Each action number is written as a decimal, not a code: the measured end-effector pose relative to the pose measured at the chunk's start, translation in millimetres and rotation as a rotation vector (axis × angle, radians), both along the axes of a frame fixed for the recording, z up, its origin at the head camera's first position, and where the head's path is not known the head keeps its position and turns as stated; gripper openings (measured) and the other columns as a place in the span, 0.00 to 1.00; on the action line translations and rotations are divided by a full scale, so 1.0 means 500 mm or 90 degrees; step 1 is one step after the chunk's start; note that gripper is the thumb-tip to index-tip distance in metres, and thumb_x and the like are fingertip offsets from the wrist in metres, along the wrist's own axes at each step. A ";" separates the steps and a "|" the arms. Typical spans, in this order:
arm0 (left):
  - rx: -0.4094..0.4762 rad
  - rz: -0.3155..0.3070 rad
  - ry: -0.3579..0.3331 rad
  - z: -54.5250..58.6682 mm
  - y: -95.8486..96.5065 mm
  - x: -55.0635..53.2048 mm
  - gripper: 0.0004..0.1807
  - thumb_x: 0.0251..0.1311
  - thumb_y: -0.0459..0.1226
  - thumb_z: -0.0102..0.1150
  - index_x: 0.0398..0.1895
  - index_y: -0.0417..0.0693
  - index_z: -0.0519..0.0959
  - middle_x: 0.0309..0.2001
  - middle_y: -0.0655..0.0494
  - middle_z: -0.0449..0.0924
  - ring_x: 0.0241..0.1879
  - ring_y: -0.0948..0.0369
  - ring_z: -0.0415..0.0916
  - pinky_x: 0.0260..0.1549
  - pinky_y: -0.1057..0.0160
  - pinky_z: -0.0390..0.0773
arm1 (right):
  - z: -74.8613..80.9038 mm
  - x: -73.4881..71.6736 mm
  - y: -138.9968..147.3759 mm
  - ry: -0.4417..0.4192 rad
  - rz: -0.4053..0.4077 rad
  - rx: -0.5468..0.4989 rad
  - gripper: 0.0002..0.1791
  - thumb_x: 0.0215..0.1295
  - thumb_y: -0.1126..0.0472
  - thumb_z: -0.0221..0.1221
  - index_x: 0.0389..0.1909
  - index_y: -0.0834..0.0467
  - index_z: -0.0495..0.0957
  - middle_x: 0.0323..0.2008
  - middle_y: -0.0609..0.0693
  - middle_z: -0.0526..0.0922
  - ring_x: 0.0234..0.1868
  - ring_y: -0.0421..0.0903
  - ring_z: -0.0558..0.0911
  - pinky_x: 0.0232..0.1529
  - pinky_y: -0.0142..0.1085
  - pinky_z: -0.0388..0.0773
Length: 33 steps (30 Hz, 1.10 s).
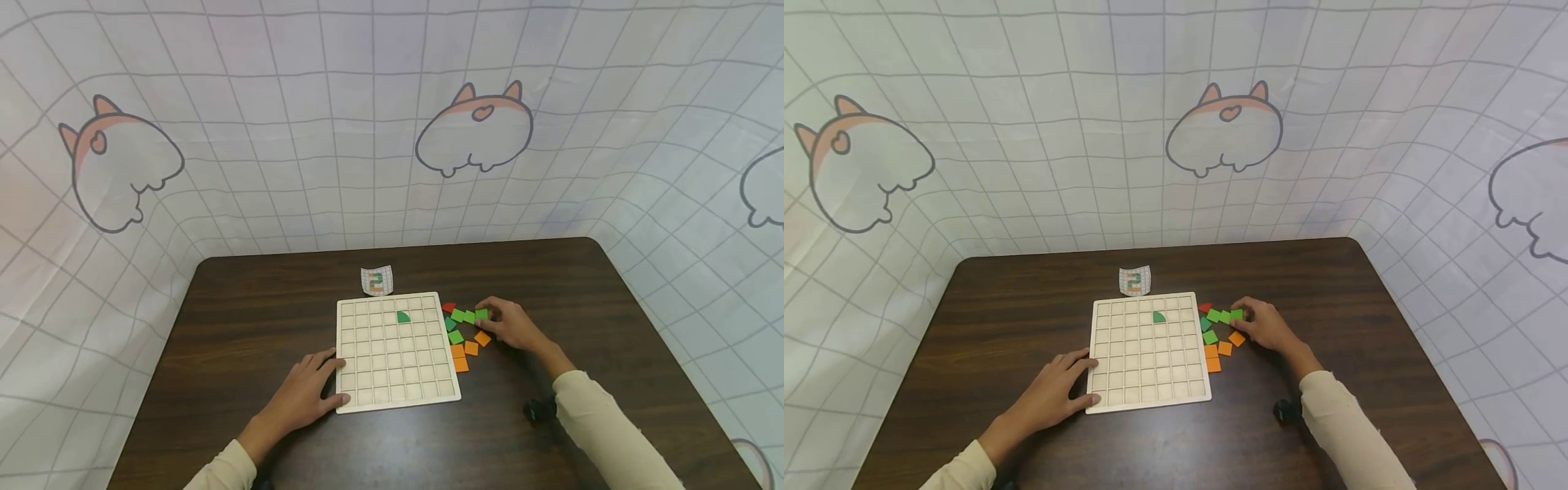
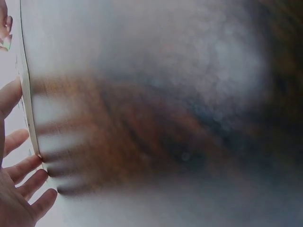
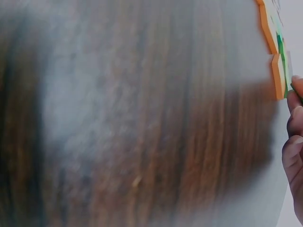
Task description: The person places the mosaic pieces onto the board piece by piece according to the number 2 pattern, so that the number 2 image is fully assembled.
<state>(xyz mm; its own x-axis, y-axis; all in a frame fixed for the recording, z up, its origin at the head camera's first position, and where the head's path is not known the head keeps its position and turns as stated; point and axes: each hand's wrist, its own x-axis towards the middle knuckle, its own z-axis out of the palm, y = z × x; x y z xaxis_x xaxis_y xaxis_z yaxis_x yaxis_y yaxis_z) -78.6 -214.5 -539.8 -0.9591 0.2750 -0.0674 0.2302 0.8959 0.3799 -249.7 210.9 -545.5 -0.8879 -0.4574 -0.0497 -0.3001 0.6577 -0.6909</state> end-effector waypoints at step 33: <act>-0.002 -0.013 0.015 0.001 -0.002 0.002 0.35 0.60 0.58 0.66 0.67 0.51 0.73 0.72 0.46 0.66 0.68 0.46 0.66 0.62 0.39 0.68 | 0.027 0.001 -0.127 -0.144 0.092 -0.194 0.21 0.72 0.61 0.61 0.62 0.64 0.74 0.37 0.63 0.81 0.18 0.48 0.74 0.20 0.37 0.74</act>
